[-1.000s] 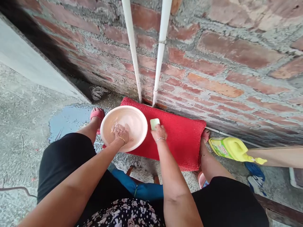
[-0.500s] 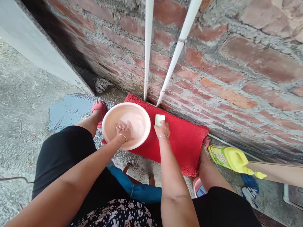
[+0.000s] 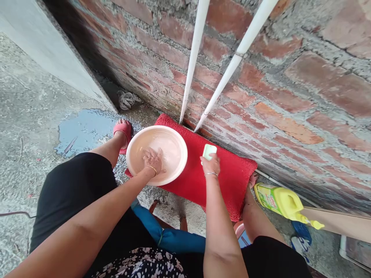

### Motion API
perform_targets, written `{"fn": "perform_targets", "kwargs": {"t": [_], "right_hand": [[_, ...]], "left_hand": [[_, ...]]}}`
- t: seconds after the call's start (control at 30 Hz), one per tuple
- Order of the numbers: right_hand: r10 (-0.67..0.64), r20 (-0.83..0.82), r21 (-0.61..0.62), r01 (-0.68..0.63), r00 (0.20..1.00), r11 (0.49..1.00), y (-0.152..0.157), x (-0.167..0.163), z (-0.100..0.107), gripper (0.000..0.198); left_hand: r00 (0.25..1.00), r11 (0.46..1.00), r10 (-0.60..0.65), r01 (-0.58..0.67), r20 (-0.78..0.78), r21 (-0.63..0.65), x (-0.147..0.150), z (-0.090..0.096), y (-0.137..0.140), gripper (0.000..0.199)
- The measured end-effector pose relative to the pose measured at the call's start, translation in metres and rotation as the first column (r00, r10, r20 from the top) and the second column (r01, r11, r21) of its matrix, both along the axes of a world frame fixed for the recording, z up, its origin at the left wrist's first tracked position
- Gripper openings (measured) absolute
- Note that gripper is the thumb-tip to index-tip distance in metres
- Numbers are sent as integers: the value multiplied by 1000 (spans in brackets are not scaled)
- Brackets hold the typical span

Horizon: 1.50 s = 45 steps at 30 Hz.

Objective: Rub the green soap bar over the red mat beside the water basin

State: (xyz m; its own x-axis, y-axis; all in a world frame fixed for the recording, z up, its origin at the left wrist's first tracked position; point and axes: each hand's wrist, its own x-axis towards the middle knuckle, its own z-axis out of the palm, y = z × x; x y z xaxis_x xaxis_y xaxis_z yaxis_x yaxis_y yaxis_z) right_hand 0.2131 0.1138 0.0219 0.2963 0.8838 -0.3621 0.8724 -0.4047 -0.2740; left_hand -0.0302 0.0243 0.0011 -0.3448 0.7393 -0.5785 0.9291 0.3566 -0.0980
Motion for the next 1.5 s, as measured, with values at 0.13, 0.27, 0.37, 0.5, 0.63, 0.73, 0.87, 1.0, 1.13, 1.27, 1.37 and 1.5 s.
{"fn": "perform_targets", "kwargs": {"t": [0.13,0.27,0.37,0.5,0.63,0.73,0.87,1.0,1.13,1.27,1.37,1.5], "right_hand": [[221,-51,3,-221,974,975,30,-65,-9,49],[274,-24,-2,-274,962,962,44,-56,-15,50],[178,34,2,-178,983,984,40,-2,-18,52],[-23,121,-2,24,992,1000,18,97,-16,53],[-193,195,-10,199,962,980,-7,175,-12,47],[-250,201,32,248,947,968,-15,181,-8,45],[-127,116,66,120,985,991,-10,104,-4,52],[163,-15,23,-163,986,986,-3,-5,-6,49],[275,-48,-12,-276,960,961,-3,-49,-11,48],[188,-1,-26,-188,982,982,-12,-4,-14,51],[43,60,-16,-42,997,999,-29,64,-15,52],[-158,127,-6,160,979,987,-57,151,-14,52]], "left_hand": [[1000,1000,-1,1,12,0,-1,-3,0,128],[1000,1000,-16,16,1,-1,-1,-2,-1,126],[1000,999,-25,25,-8,-21,-2,-2,0,124],[1000,1000,-17,16,-15,-25,-2,-2,0,123],[999,999,-29,29,-30,-16,-2,0,0,123],[999,999,-32,32,-28,-16,-3,-1,0,124],[999,999,-26,25,-25,-27,-4,-3,1,124],[999,999,-30,29,-29,-23,-5,-5,0,123],[999,1000,-23,22,-25,-14,-5,-6,0,125],[1000,1000,-15,15,-26,-5,-5,-5,0,123],[1000,1000,-5,5,-22,-12,-4,-4,1,123],[1000,1000,-1,1,-17,-13,-4,-4,1,125]]}}
